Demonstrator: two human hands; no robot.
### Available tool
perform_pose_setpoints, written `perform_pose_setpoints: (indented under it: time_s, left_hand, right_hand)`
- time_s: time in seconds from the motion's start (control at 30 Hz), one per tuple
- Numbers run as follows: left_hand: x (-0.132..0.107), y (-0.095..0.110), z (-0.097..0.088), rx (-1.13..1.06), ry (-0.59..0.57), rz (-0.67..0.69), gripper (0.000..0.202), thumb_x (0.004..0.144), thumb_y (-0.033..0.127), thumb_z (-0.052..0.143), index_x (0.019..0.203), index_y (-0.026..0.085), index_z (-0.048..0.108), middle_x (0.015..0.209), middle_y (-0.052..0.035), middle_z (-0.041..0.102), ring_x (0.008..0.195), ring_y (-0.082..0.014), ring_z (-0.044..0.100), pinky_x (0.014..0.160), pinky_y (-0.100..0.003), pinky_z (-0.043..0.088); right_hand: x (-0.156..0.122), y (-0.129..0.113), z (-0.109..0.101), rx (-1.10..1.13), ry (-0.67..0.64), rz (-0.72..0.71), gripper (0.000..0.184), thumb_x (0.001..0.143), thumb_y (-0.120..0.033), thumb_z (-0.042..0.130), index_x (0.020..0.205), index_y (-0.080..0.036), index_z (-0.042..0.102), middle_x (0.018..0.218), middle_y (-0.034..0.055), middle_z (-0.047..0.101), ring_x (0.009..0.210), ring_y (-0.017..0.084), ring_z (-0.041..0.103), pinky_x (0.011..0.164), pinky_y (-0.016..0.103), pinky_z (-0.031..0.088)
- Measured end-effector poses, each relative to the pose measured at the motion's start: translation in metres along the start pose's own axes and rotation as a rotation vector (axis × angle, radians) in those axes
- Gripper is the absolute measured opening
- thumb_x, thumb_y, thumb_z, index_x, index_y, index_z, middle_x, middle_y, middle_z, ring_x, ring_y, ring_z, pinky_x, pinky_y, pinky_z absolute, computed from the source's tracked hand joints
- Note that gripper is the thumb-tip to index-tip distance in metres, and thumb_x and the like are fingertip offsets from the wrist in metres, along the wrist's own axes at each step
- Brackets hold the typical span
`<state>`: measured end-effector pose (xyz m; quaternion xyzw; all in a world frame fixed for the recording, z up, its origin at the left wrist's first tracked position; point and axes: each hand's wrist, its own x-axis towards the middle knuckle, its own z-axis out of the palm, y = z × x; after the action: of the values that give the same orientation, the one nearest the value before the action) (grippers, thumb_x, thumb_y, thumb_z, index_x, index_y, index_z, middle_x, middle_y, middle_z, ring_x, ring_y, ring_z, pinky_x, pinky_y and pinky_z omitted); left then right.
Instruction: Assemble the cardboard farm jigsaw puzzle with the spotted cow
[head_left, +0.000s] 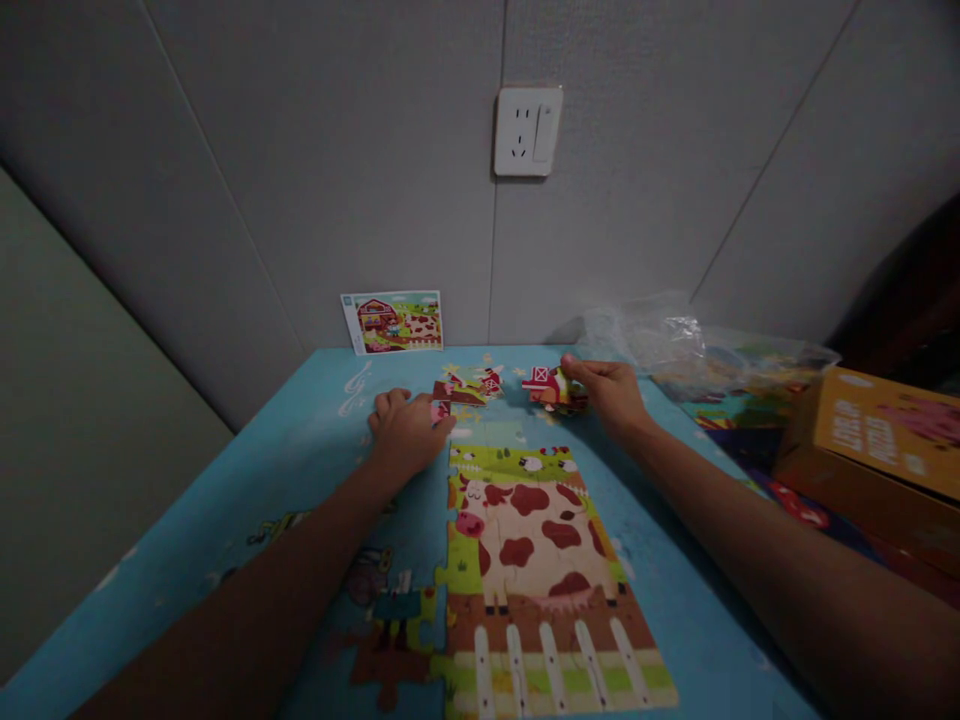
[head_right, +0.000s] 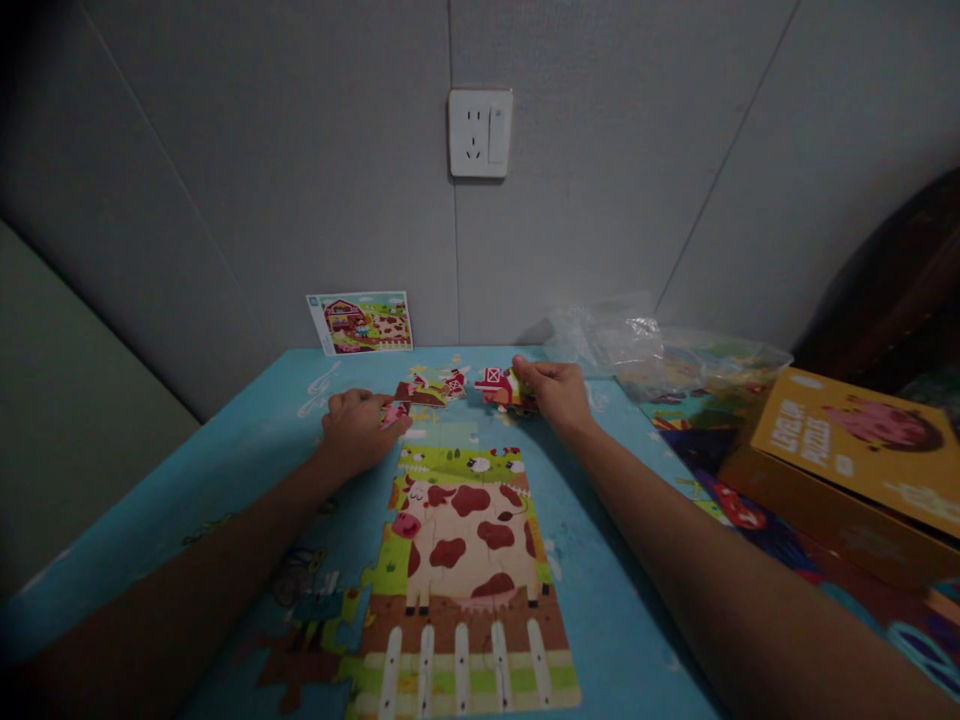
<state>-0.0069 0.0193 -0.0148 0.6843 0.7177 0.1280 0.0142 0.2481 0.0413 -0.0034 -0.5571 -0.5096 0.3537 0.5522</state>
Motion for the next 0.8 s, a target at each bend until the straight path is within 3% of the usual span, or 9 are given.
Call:
perform_pose_setpoints:
  time_s: [0.27, 0.43, 0.6, 0.7, 0.8]
  left_hand:
    - [0.003, -0.005, -0.001, 0.016, 0.009, 0.0, 0.057, 0.08, 0.057, 0.051, 0.121, 0.02, 0.064, 0.123, -0.02, 0.054, 0.12, -0.0384, 0.043, 0.094, -0.048, 0.039]
    - [0.009, -0.012, 0.003, -0.003, 0.015, 0.038, 0.056, 0.076, 0.06, 0.055, 0.113, 0.018, 0.065, 0.116, -0.02, 0.058, 0.117, -0.0378, 0.045, 0.093, -0.048, 0.039]
    - [0.012, -0.015, 0.002, -0.006, 0.044, 0.002, 0.061, 0.071, 0.061, 0.06, 0.104, 0.01, 0.064, 0.111, -0.0224, 0.061, 0.113, -0.0387, 0.049, 0.092, -0.047, 0.04]
    - [0.014, -0.013, -0.002, -0.172, 0.128, -0.025, 0.04, 0.071, 0.048, 0.065, 0.092, 0.014, 0.064, 0.099, -0.0156, 0.066, 0.103, -0.0332, 0.057, 0.09, -0.044, 0.042]
    - [0.015, -0.007, -0.004, -0.634, 0.219, -0.005, 0.019, 0.075, 0.036, 0.062, 0.08, 0.018, 0.059, 0.083, -0.0066, 0.068, 0.081, -0.0222, 0.063, 0.077, -0.034, 0.048]
  right_hand:
    - [0.009, 0.011, -0.006, -0.117, 0.119, -0.014, 0.042, 0.07, -0.056, 0.064, 0.062, -0.015, 0.069, 0.052, 0.0002, 0.057, 0.047, 0.012, 0.047, 0.047, 0.025, 0.037]
    - [0.023, 0.033, -0.014, -0.524, 0.144, -0.114, 0.049, 0.078, -0.058, 0.053, 0.056, -0.016, 0.064, 0.043, 0.0002, 0.049, 0.045, 0.014, 0.044, 0.045, 0.026, 0.028]
    - [0.028, 0.04, -0.013, -0.8, 0.182, -0.202, 0.035, 0.08, -0.046, 0.055, 0.075, -0.016, 0.072, 0.071, 0.0084, 0.068, 0.064, 0.02, 0.057, 0.061, 0.03, 0.039]
    - [0.027, 0.035, -0.013, -0.854, 0.209, -0.27, 0.035, 0.082, -0.043, 0.054, 0.084, -0.013, 0.073, 0.083, 0.0139, 0.069, 0.079, 0.025, 0.06, 0.072, 0.035, 0.042]
    - [0.017, 0.022, -0.009, -0.799, 0.272, -0.429, 0.034, 0.085, -0.041, 0.052, 0.089, -0.013, 0.072, 0.087, 0.0142, 0.068, 0.086, 0.026, 0.058, 0.079, 0.038, 0.041]
